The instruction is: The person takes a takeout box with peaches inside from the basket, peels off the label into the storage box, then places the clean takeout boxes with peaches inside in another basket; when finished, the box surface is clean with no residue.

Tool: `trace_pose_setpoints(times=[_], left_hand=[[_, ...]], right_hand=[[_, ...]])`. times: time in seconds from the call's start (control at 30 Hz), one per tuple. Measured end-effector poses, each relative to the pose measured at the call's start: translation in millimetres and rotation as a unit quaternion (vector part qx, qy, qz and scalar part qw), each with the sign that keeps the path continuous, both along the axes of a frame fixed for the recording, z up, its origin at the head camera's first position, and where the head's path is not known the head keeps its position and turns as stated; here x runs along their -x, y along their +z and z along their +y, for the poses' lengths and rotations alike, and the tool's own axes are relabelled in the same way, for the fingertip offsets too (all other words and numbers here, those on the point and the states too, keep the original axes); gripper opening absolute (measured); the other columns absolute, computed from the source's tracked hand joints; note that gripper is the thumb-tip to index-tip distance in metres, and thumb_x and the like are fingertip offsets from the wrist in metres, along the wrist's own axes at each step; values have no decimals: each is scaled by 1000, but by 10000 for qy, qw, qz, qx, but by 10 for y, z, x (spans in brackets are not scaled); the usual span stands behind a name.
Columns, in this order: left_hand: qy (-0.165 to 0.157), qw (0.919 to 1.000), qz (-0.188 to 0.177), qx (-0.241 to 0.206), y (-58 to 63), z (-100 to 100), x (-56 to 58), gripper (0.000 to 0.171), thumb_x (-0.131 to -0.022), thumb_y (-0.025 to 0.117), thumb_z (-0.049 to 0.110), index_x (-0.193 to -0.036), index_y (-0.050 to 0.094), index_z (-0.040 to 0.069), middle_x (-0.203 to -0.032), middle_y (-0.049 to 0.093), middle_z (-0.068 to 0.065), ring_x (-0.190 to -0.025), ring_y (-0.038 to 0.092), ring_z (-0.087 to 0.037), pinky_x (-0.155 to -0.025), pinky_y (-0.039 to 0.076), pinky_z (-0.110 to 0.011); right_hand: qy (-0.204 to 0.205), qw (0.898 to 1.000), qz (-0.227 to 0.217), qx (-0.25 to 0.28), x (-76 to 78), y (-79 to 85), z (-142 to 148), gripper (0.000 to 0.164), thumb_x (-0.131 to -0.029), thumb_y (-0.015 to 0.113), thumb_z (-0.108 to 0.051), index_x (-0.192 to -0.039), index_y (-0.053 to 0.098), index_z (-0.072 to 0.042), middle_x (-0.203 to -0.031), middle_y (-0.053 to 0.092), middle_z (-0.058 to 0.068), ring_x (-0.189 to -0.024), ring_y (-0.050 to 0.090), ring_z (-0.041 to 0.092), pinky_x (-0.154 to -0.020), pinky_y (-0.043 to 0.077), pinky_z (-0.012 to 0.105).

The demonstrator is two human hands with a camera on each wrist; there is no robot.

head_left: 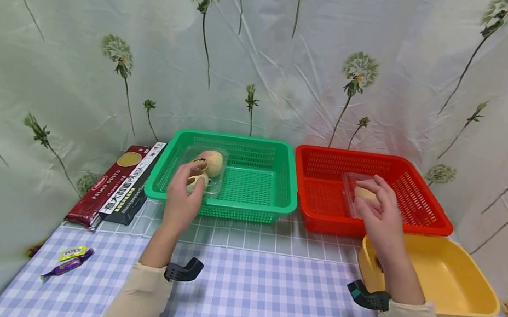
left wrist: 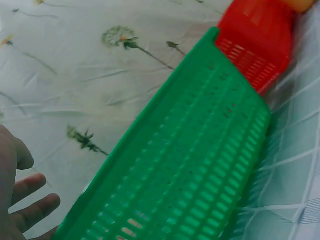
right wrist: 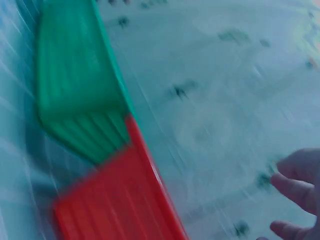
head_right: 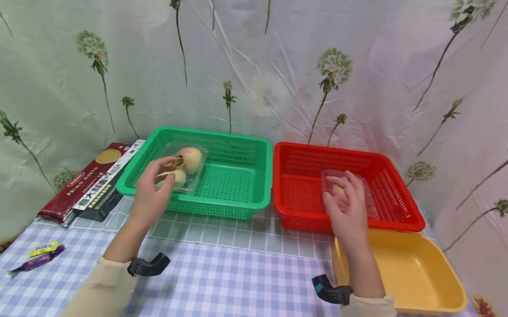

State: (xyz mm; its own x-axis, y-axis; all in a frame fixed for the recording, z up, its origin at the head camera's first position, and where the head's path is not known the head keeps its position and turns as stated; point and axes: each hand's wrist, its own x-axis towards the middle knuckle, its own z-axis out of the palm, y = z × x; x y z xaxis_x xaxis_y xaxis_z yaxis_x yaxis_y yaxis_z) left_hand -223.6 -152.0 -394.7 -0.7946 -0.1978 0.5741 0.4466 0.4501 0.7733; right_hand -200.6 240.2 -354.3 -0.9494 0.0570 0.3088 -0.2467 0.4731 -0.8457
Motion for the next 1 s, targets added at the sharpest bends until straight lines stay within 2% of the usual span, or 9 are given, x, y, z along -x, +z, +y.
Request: trace_pose_setpoints(times=[0.1,0.17,0.23,0.4,0.53,0.7,0.8,0.93,1.0], left_hand=[[191,9996,-114,-182,26,-82,4,31,-97,54,2,-127,61,1,-125,59,-24,-116,59,-38,-99,46,-54],[332,9990,-192,-236,43,-134,-1,32,-97,52,1,-128,60,1,-125,59,-23,-117,59,-37,-101,46,-53],[461,9984,-214,-252,59,-190,-13,32,-97,52,2,-128,61,2,-125,59,-21,-117,58,-37,-102,44,-53],[918,9957,-138,-68,70,-352,-19,30,-97,52,3,-125,65,4,-127,60,-18,-120,57,-35,-105,41,-53],[1341,9906,-261,32,44,-471,6,29,-96,53,2,-122,67,4,-130,62,-17,-127,54,-34,-108,39,-54],[1577,9839,-837,75,16,-569,25,30,-96,55,6,-123,67,5,-141,57,-15,-137,47,-35,-113,35,-56],[1557,9794,-1271,173,0,-603,25,32,-96,55,10,-126,66,6,-153,46,-15,-145,38,-38,-117,29,-58],[1459,9740,-1722,184,-39,-642,39,35,-97,56,15,-130,63,6,-163,29,-15,-151,25,-41,-119,23,-62],[1430,9722,-1853,126,-65,-671,50,36,-96,56,16,-131,62,6,-164,26,-15,-152,22,-41,-119,21,-63]], right_hand=[[331,9990,231,184,51,-16,-282,40,-100,59,-19,-139,55,-10,-163,30,3,-143,37,34,-111,40,57],[641,9970,359,261,100,-42,-448,40,-99,60,-15,-138,56,-10,-162,33,4,-145,33,31,-111,39,57],[929,9945,370,299,144,-68,-599,40,-98,60,-13,-138,55,-10,-161,34,5,-143,38,30,-110,41,56],[1424,9890,164,364,242,-93,-921,39,-99,60,-13,-137,55,-11,-159,36,5,-141,44,31,-109,43,54],[1672,9853,-30,342,326,-100,-1113,38,-100,59,-14,-138,55,-13,-157,38,6,-140,45,33,-109,42,56],[1838,9807,-547,386,454,-96,-1313,38,-101,57,-18,-138,53,-18,-155,42,5,-138,48,32,-107,44,57],[1897,9764,-954,402,534,-87,-1429,38,-101,57,-21,-139,53,-22,-152,45,3,-131,54,32,-103,48,56],[2044,9702,-1277,240,655,-84,-1574,40,-102,56,-22,-142,51,-19,-152,45,5,-125,59,32,-99,51,51],[2157,9664,-1395,120,717,-80,-1645,41,-102,56,-21,-143,51,-17,-153,44,6,-125,59,33,-99,52,50]])
